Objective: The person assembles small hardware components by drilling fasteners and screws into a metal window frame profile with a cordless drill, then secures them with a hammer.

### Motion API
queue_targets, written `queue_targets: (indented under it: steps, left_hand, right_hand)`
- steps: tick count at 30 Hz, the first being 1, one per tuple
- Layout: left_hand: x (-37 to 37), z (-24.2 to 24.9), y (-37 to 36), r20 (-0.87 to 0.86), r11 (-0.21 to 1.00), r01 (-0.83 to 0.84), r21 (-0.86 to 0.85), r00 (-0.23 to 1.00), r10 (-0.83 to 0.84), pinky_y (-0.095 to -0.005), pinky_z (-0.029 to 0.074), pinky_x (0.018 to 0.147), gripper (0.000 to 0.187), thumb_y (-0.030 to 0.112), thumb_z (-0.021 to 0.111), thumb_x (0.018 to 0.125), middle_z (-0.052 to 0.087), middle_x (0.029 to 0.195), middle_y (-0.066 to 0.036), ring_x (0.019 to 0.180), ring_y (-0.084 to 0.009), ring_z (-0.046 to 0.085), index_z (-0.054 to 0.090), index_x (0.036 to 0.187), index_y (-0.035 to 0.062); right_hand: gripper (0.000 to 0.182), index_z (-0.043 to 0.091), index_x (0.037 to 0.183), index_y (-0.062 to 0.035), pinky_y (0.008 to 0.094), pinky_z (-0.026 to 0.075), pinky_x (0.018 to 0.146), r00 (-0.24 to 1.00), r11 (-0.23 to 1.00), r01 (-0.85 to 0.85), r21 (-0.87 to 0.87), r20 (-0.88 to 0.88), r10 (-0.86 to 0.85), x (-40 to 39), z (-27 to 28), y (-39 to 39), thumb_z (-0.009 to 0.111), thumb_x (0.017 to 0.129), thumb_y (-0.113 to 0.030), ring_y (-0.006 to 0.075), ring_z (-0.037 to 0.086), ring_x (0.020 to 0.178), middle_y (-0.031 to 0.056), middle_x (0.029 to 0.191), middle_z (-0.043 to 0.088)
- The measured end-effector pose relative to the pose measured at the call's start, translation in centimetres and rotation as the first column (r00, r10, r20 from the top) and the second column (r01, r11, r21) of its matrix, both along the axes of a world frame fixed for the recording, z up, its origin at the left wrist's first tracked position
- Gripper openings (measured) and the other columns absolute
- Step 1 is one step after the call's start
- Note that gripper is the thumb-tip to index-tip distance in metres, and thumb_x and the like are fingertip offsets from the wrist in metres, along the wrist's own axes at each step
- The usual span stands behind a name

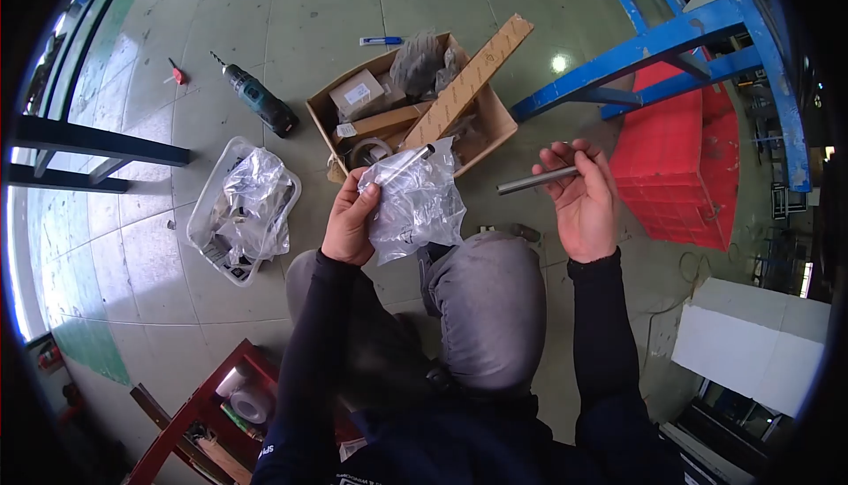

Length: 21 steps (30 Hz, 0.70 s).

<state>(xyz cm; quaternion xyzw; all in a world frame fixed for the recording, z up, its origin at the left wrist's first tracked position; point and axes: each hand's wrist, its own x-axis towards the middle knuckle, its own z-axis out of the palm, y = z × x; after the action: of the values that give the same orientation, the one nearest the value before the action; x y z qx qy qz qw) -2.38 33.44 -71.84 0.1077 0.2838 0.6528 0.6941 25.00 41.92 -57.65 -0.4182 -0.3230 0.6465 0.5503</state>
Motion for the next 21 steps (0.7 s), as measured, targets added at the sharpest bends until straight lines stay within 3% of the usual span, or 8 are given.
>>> queue_targets:
  steps: [3,6,7,10,12,15,18,21]
  left_hand:
    - [0.4,1.6,0.1,0.051,0.998,-0.057,0.033,0.997,0.056,-0.0364,0.054,0.092,0.022,0.014,0.061,0.100,0.064,0.115,-0.006,0.104,-0.0179,0.064,0.054,0.120,0.0085]
    - [0.2,1.6,-0.3,0.118,0.991,-0.119,0.067,0.987,0.111,-0.0329,0.053,0.091,0.021,0.014,0.062,0.099,0.064,0.112,-0.003,0.101,-0.0141,0.063,0.055,0.119,0.0101]
    - [0.2,1.2,-0.5,0.129,0.989,-0.129,0.072,0.985,0.119,-0.0316,0.052,0.090,0.021,0.013,0.063,0.099,0.065,0.111,-0.002,0.100,-0.0128,0.063,0.055,0.118,0.0105]
    - [0.4,1.5,-1.4,0.175,0.985,-0.154,0.075,0.975,0.139,-0.0323,0.052,0.090,0.021,0.013,0.061,0.101,0.064,0.113,-0.002,0.101,-0.0132,0.062,0.054,0.120,0.0104]
    - [0.8,2.0,-1.6,0.219,0.981,-0.176,0.081,0.963,0.155,-0.0340,0.051,0.092,0.021,0.015,0.059,0.102,0.063,0.115,-0.002,0.105,-0.0141,0.061,0.052,0.122,0.0128]
    - [1.2,2.7,-1.8,0.276,0.977,-0.203,0.061,0.944,0.179,-0.0340,0.051,0.093,0.020,0.018,0.058,0.102,0.061,0.116,0.000,0.107,-0.0138,0.059,0.050,0.121,0.0154]
    - [1.0,2.8,-1.7,0.265,0.975,-0.212,0.059,0.945,0.190,-0.0320,0.050,0.092,0.020,0.019,0.058,0.103,0.061,0.116,0.000,0.105,-0.0127,0.059,0.050,0.120,0.0153]
    - [0.7,2.8,-1.8,0.235,0.971,-0.208,0.114,0.956,0.177,-0.0307,0.049,0.091,0.019,0.020,0.058,0.103,0.059,0.115,0.001,0.105,-0.0114,0.058,0.050,0.119,0.0153]
  right_hand:
    - [0.015,0.050,0.115,-0.0008,0.0456,0.057,0.091,0.990,0.979,-0.123,0.163,0.084,0.111,-4.4,4.5,-1.0,0.044,0.102,-0.007,0.0302,0.067,0.103,0.0171,0.110,0.062]
    - [0.015,0.049,0.114,0.0016,0.0403,0.059,0.090,0.960,0.956,-0.194,0.222,0.242,0.139,-7.6,5.1,-2.2,0.041,0.104,-0.007,0.0285,0.068,0.105,0.0168,0.108,0.063]
    - [0.013,0.050,0.114,-0.0013,0.0431,0.058,0.091,0.952,0.949,-0.223,0.222,0.260,0.162,-8.4,4.8,-2.6,0.042,0.104,-0.006,0.0302,0.068,0.106,0.0175,0.111,0.063]
    - [0.018,0.050,0.118,0.0007,0.0400,0.049,0.105,0.908,0.932,-0.300,0.202,0.361,0.214,-10.7,4.1,-4.1,0.042,0.106,-0.011,0.0301,0.063,0.117,0.0195,0.122,0.062]
    - [0.032,0.051,0.131,0.0032,0.0336,0.038,0.111,0.804,0.862,-0.454,0.226,0.521,0.287,-11.7,3.0,-4.5,0.044,0.108,-0.018,0.0255,0.050,0.134,0.0180,0.135,0.057]
    - [0.053,0.033,0.150,0.0063,0.0365,0.027,0.117,0.579,0.760,-0.603,0.242,0.789,0.208,-13.0,2.6,-5.7,0.045,0.108,-0.024,0.0273,0.039,0.142,0.0201,0.149,0.044]
    - [0.057,0.026,0.153,0.0056,0.0367,0.027,0.117,0.664,0.774,-0.571,0.274,0.708,0.239,-13.8,1.5,-6.7,0.045,0.108,-0.024,0.0271,0.040,0.140,0.0203,0.153,0.039]
    - [0.057,0.026,0.152,0.0036,0.0336,0.037,0.110,0.779,0.823,-0.503,0.263,0.550,0.301,-14.6,2.6,-6.6,0.049,0.106,-0.023,0.0237,0.046,0.133,0.0189,0.150,0.040]
